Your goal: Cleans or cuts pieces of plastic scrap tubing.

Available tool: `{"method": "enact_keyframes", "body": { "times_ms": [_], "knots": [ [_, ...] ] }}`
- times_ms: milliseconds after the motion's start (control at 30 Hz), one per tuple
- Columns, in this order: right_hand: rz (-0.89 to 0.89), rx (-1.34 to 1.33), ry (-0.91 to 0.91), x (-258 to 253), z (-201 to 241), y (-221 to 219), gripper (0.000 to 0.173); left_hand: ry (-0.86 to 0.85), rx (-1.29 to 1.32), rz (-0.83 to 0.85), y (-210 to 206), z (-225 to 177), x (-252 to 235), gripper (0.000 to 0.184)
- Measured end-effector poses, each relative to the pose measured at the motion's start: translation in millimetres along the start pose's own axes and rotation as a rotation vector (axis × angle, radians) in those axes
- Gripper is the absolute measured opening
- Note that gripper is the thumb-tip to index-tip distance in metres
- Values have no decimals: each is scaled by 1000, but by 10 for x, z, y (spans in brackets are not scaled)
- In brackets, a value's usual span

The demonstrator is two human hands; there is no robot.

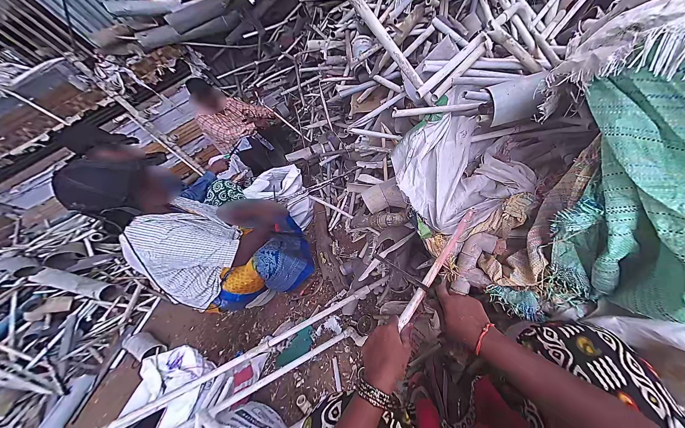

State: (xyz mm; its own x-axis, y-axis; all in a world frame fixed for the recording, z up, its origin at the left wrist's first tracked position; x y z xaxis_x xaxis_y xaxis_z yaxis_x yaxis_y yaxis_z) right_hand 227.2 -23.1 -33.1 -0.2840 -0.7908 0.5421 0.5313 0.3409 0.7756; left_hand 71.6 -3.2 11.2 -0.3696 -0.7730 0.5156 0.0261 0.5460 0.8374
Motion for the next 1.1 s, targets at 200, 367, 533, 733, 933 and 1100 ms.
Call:
{"method": "enact_keyframes", "body": {
  "times_ms": [200, 367, 533, 733, 933, 1100],
  "knots": [
    [16, 35, 39, 117, 35, -128, 47, -21, 194, -11, -58, 131, -62, 47],
    [-43, -15, -38, -103, -40, 5, 50, -64, 284, -44, -86, 155, -111, 46],
    [-25, 12, 10, 44, -3, -87, 48, -80, 339, -53, -99, 201, -114, 47],
    [-55, -4, -75, -146, -56, 59, 49, -87, 420, -60, -110, 196, -140, 47],
    [-37, 43, 11, 47, 34, -41, 49, -100, 438, -56, -106, 200, -151, 47],
    [-69, -3, -117, -156, -120, 27, 49, -142, 554, -46, -219, 256, -175, 34]
  ]
}}
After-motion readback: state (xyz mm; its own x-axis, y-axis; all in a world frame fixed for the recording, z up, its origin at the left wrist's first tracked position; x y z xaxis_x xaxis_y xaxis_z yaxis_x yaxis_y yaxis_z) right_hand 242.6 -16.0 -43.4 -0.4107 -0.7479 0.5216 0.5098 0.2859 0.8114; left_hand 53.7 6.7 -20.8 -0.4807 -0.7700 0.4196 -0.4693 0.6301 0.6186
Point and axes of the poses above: each hand's wrist, its own x-axis away from the middle knuckle, its own y-axis out of the back of the hand, z = x × y, the point moved 5 cm from there along -x, towards the middle knuckle, and after that the axes turned 15 degrees about -y, right-handed, at the moved point
